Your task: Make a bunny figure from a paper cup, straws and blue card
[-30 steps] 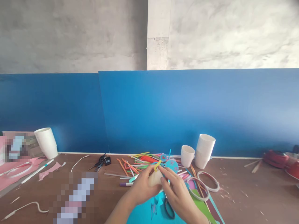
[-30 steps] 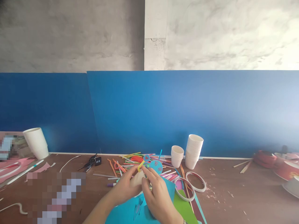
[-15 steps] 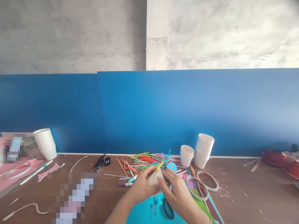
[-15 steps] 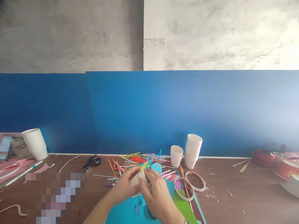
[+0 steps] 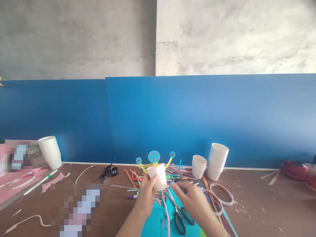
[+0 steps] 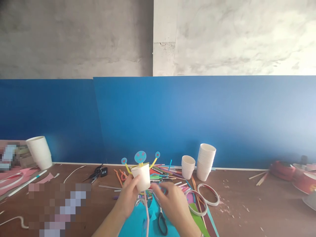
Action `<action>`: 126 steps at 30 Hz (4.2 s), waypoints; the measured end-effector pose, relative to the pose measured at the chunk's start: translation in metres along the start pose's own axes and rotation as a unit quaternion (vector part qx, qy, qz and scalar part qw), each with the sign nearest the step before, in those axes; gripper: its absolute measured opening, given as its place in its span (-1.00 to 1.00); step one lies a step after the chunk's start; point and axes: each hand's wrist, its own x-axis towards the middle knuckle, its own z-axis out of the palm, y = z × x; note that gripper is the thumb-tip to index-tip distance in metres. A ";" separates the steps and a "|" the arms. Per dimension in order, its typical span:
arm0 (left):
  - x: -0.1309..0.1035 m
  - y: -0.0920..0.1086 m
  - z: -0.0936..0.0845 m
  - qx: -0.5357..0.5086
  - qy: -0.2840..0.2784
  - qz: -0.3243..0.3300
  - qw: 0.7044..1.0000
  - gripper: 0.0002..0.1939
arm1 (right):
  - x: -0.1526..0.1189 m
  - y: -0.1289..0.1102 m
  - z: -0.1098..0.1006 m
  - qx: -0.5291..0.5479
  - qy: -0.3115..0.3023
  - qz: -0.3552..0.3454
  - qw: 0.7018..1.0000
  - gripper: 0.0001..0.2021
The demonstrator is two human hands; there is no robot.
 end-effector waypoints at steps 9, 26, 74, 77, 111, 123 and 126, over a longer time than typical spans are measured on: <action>-0.006 0.008 0.003 0.023 -0.072 0.007 0.997 -0.45 | -0.003 0.003 0.033 0.154 -0.191 0.019 0.969 -0.67; -0.006 0.020 -0.002 -0.013 -0.094 0.000 0.995 -0.41 | 0.000 0.019 0.041 0.179 -0.220 0.078 0.956 -0.76; -0.015 0.014 0.001 0.057 -0.198 -0.107 0.973 -0.21 | 0.011 0.008 -0.002 0.183 -0.003 -0.006 0.983 -0.67; -0.015 0.014 0.002 0.060 -0.206 -0.106 0.971 -0.20 | 0.013 0.011 0.000 0.221 0.010 0.026 0.975 -0.61; 0.021 0.002 -0.061 0.308 -0.006 -0.169 0.936 -0.63 | 0.021 0.052 0.032 0.345 -0.109 0.121 0.924 -0.56; 0.008 0.012 -0.024 0.448 -0.067 0.173 0.875 -0.77 | 0.016 0.034 0.036 0.299 -0.104 0.113 0.942 -0.82; 0.001 0.004 -0.014 0.482 -0.123 0.158 0.853 -0.77 | 0.012 0.028 0.035 0.264 -0.090 0.061 0.958 -0.84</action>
